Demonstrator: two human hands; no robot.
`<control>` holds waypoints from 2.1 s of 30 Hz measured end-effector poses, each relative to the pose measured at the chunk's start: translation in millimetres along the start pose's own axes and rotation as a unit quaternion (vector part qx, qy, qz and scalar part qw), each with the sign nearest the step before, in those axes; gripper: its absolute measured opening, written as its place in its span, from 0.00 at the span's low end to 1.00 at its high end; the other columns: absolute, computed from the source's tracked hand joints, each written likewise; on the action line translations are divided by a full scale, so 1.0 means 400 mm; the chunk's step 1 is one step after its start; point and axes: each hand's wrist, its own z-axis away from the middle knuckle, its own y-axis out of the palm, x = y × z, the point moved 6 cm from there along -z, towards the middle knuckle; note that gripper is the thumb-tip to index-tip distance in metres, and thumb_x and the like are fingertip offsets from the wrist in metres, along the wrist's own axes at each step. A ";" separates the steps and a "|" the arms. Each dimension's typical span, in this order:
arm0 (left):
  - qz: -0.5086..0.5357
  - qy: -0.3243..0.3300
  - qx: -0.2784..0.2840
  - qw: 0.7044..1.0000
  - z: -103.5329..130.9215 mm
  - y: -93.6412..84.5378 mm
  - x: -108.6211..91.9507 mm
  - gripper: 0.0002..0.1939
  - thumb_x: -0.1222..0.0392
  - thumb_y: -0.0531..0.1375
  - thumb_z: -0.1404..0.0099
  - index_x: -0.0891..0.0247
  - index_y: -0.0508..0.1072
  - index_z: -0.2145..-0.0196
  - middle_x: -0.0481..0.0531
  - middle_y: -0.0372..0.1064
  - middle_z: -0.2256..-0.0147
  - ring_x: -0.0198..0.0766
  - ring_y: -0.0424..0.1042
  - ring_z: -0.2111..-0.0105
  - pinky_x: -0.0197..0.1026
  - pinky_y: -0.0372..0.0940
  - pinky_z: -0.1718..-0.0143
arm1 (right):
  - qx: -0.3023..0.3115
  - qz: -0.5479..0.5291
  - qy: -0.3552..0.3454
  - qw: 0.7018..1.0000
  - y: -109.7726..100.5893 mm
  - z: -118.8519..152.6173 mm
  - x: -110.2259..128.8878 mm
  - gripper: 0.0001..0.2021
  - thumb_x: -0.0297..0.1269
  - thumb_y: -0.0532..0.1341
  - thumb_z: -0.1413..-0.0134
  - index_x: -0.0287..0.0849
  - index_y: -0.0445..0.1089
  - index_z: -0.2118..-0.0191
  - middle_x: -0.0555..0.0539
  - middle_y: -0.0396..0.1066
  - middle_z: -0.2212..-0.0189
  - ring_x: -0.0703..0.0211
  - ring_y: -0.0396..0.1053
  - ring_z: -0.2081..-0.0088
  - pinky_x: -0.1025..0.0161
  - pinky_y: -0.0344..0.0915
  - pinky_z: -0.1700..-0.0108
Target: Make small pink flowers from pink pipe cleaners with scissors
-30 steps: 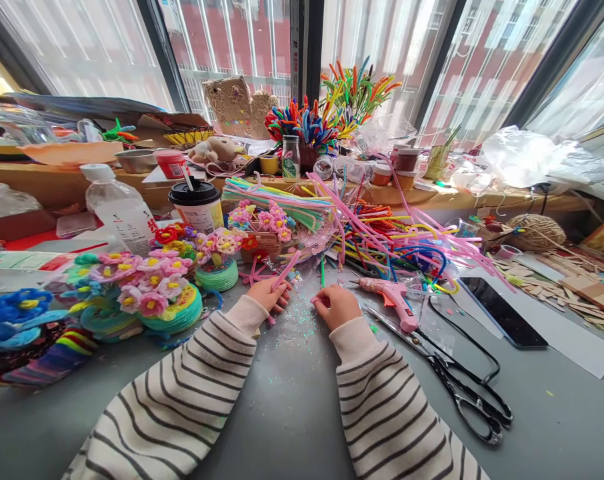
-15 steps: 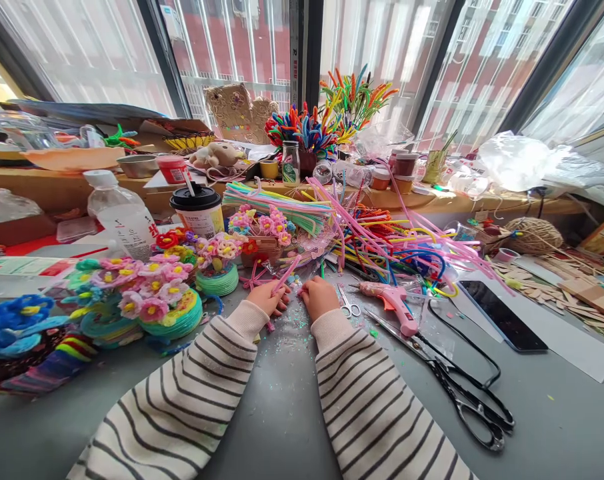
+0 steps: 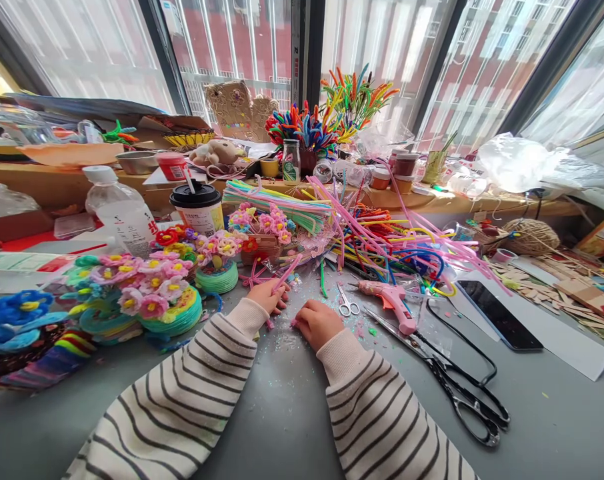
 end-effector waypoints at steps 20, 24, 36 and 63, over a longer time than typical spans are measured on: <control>0.005 -0.005 -0.002 1.000 0.000 0.003 0.003 0.10 0.64 0.43 0.43 0.67 0.62 0.68 0.52 0.66 0.73 0.27 0.64 0.82 0.30 0.61 0.83 | 0.038 0.052 0.070 0.995 -0.011 -0.014 -0.012 0.06 0.25 0.56 0.59 0.38 0.68 0.72 0.47 0.66 0.73 0.62 0.63 0.70 0.69 0.59 0.68; 0.004 0.000 0.000 1.000 0.001 0.002 -0.001 0.10 0.63 0.43 0.43 0.67 0.62 0.68 0.52 0.66 0.74 0.27 0.64 0.81 0.31 0.61 0.83 | 0.009 0.109 0.141 0.984 -0.035 -0.019 -0.065 0.06 0.27 0.55 0.56 0.37 0.68 0.73 0.46 0.66 0.73 0.62 0.63 0.71 0.69 0.58 0.69; -0.003 0.007 0.002 1.000 -0.006 0.004 0.005 0.09 0.64 0.44 0.44 0.66 0.62 0.68 0.51 0.66 0.74 0.28 0.64 0.81 0.30 0.61 0.83 | 0.049 0.059 0.051 0.996 0.000 -0.015 0.012 0.06 0.25 0.56 0.59 0.39 0.68 0.72 0.48 0.67 0.73 0.64 0.64 0.71 0.72 0.58 0.69; 0.002 -0.007 0.013 1.000 -0.003 0.007 0.002 0.09 0.65 0.44 0.44 0.66 0.62 0.68 0.51 0.64 0.74 0.27 0.63 0.82 0.29 0.61 0.83 | 0.023 0.131 0.162 0.978 -0.035 0.005 -0.067 0.06 0.28 0.54 0.56 0.37 0.68 0.74 0.44 0.66 0.74 0.59 0.64 0.71 0.67 0.58 0.71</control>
